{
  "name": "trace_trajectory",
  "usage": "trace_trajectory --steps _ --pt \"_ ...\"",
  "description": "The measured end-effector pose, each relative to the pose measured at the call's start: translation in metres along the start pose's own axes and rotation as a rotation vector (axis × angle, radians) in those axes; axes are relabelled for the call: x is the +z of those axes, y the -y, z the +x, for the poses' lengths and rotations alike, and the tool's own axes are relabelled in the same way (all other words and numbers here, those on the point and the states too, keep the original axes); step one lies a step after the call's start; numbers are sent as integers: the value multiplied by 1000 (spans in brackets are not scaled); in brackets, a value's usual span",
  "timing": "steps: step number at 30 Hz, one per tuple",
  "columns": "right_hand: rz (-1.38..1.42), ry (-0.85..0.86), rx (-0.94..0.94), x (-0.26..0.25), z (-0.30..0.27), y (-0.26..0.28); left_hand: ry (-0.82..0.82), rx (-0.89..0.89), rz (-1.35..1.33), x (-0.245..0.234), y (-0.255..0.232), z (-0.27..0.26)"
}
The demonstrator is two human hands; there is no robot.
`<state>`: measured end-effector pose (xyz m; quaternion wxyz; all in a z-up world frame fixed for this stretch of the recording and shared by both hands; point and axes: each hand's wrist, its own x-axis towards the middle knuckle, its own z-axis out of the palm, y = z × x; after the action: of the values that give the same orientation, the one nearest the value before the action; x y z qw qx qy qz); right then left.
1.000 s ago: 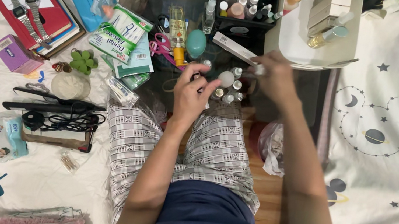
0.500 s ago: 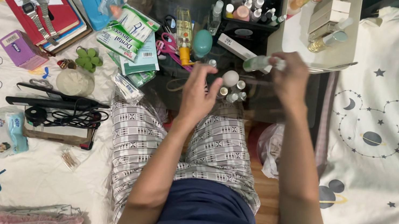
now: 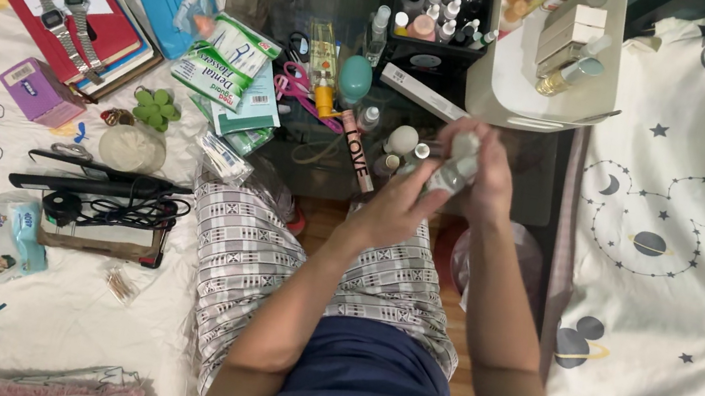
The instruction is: The person sits on the floor and wipes several cosmetic bottles and boxes with a tissue, then places them into a white organizer on a low table. The person handles items one at a time, including small bottles, a box, and a tube, and arranges them in the organizer.
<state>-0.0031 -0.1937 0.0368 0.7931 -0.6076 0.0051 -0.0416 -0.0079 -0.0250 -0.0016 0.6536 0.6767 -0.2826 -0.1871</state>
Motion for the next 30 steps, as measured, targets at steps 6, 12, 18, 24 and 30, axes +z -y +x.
trace_trajectory --steps 6,12,18,24,30 --pt "149 123 -80 7 -12 -22 168 -36 -605 0 13 -2" --pt "-162 -294 -70 21 -14 -30 -178 163 225 6 -11 -4" --pt "-391 -211 -221 50 -48 -19 -406 172 363 -4 -25 1" --pt "-646 -333 -513 65 -55 14 -518 276 442 -9 -33 2" --pt "-924 -431 -726 73 -36 27 -493 263 630 5 -34 -3"
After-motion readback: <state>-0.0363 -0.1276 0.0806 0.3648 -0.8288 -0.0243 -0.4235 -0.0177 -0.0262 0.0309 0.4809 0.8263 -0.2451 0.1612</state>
